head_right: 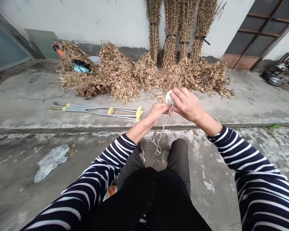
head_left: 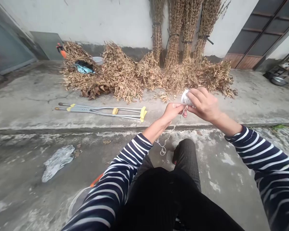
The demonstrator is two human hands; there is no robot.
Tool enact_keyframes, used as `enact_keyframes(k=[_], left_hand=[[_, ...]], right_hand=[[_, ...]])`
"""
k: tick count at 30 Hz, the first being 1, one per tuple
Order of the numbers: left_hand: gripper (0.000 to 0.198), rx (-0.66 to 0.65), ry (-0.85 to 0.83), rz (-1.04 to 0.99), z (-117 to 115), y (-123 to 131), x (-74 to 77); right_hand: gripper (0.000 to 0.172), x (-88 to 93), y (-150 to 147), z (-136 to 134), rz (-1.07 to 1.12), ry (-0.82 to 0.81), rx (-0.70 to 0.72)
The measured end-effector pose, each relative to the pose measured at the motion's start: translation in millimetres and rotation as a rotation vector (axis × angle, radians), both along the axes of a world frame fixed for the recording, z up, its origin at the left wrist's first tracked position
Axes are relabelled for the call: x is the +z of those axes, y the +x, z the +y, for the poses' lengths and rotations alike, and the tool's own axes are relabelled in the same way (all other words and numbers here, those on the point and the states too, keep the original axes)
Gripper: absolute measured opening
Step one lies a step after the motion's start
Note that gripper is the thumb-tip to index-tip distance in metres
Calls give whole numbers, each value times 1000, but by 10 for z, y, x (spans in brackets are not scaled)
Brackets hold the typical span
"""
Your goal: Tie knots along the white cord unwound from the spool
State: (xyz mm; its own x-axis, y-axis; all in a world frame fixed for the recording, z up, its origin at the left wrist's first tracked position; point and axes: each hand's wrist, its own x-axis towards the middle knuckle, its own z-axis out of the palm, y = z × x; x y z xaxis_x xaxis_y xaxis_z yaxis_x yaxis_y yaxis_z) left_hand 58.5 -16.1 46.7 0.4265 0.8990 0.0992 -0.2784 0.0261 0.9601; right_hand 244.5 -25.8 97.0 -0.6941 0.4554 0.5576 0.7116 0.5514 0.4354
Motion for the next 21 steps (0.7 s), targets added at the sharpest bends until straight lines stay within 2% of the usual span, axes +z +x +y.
enact_keyframes(k=[6,12,16,18,21], left_hand=[[20,-48,-121,79,17,-14,-94],[15,7,-201,164,95,3,-393],[14,43,-209,232,41,-27,-581],[12,28,-242,168,-35,-64,-614],[3,-44,-305,-11,-142,-106,-579]], right_hand=[[47,-133,-17,40,27,16,17],[42,-288,5,59,65,7,-56],[43,-362,41,64,161,-45,-123],[46,-381,66,74,242,-51,-163],[47,-403,72,68,287,-47,-182]])
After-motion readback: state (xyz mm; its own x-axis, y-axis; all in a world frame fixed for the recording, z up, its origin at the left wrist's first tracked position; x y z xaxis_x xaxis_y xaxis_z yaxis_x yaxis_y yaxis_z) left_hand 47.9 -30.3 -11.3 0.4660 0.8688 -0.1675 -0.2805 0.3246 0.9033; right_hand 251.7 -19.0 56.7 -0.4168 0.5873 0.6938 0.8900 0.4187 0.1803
